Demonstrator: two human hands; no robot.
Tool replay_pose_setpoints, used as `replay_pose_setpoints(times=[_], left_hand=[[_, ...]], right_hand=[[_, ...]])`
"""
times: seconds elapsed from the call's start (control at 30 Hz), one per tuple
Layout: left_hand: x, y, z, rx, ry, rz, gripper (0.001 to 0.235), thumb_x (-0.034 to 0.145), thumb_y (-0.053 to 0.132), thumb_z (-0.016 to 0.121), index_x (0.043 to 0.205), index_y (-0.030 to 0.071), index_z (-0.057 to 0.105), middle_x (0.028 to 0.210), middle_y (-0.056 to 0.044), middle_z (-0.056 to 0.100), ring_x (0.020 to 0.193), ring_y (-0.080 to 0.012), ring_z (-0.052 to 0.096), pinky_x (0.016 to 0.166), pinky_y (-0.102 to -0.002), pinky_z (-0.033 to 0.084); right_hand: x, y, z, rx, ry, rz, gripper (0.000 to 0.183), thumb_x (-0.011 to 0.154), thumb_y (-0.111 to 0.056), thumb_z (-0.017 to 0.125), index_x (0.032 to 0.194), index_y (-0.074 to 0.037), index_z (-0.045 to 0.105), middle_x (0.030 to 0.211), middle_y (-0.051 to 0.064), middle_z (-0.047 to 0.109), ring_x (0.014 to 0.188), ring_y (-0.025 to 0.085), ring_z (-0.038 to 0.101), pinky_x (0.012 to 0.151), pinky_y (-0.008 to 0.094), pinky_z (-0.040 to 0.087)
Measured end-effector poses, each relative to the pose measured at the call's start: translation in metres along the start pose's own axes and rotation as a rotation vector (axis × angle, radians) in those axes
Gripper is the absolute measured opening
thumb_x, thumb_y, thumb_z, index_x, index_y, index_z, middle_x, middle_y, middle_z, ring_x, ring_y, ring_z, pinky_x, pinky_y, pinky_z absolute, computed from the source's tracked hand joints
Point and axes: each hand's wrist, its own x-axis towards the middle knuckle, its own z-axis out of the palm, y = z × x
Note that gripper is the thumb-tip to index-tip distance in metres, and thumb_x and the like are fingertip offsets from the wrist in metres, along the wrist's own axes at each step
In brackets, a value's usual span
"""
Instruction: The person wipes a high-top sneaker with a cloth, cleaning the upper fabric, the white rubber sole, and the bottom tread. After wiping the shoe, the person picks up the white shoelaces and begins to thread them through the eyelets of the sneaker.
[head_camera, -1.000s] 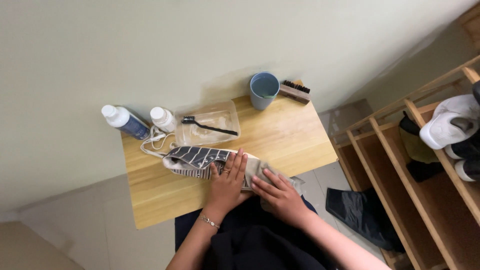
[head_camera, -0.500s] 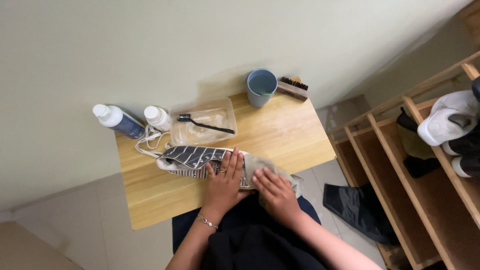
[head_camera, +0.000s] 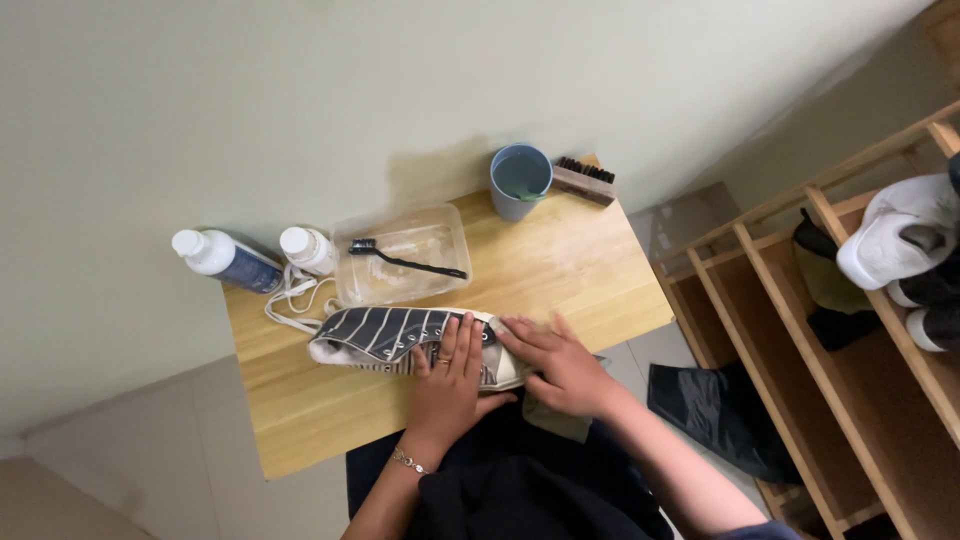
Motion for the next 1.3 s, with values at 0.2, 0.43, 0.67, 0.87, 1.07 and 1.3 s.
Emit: replay_pose_setpoints(times=[0.2,0.43,0.67,0.87,1.07,1.3], left_hand=[[0.002,0.002,0.002,0.080,0.015,-0.040,0.111,0.089,0.092,0.031,0.159,0.006,0.039,0.168,-0.011,0.035,0.156,-0.0245,0.029,0.121,-0.063,0.002],[0.002,0.003,0.007,0.025,-0.007,-0.080,0.120,0.081,0.097,0.039,0.160,0.007,0.036,0.168,-0.008,0.034,0.155,-0.0238,0.033,0.111,-0.050,0.029],[0.000,0.005,0.008,0.028,-0.014,-0.075,0.124,0.077,0.099,0.041,0.159,0.007,0.038,0.168,-0.008,0.034,0.155,-0.0230,0.031,0.119,-0.051,0.013],[0.000,0.005,0.006,0.071,0.009,-0.082,0.123,0.079,0.102,0.034,0.158,0.008,0.040,0.167,-0.007,0.037,0.154,-0.0207,0.034,0.123,-0.056,-0.002],[-0.001,0.008,0.006,0.105,-0.027,-0.070,0.126,0.076,0.100,0.042,0.158,0.004,0.038,0.167,-0.011,0.035,0.155,-0.0244,0.030,0.123,-0.058,-0.001],[0.001,0.008,0.001,0.080,0.021,-0.115,0.103,0.090,0.088,0.037,0.153,0.007,0.048,0.163,-0.010,0.043,0.150,-0.0218,0.041,0.122,-0.050,0.014]], right_hand=[[0.022,0.001,0.000,0.038,-0.009,-0.111,0.084,0.088,-0.026,0.061,0.161,-0.004,0.025,0.168,0.020,0.026,0.155,0.038,0.026,0.126,0.053,0.016],[-0.012,0.017,0.019,0.018,0.104,-0.335,0.081,0.084,0.000,0.055,0.159,0.001,0.026,0.167,0.025,0.025,0.156,0.047,0.023,0.128,0.059,0.022],[-0.031,0.048,0.020,-0.005,0.234,-0.256,0.058,0.086,0.009,0.064,0.141,-0.006,0.059,0.150,0.015,0.055,0.140,0.033,0.053,0.120,0.046,0.040],[0.018,0.055,-0.003,0.242,0.487,0.048,0.061,0.078,0.017,0.048,0.131,-0.006,0.069,0.133,0.014,0.070,0.126,0.027,0.067,0.115,0.037,0.048],[0.073,0.032,0.018,0.109,0.170,-0.085,0.065,0.073,0.008,0.048,0.135,-0.005,0.066,0.135,0.016,0.067,0.126,0.029,0.065,0.109,0.038,0.049],[0.050,0.021,0.006,0.071,0.081,-0.131,0.058,0.087,0.001,0.058,0.144,-0.007,0.058,0.149,0.018,0.056,0.133,0.032,0.059,0.109,0.041,0.048]])
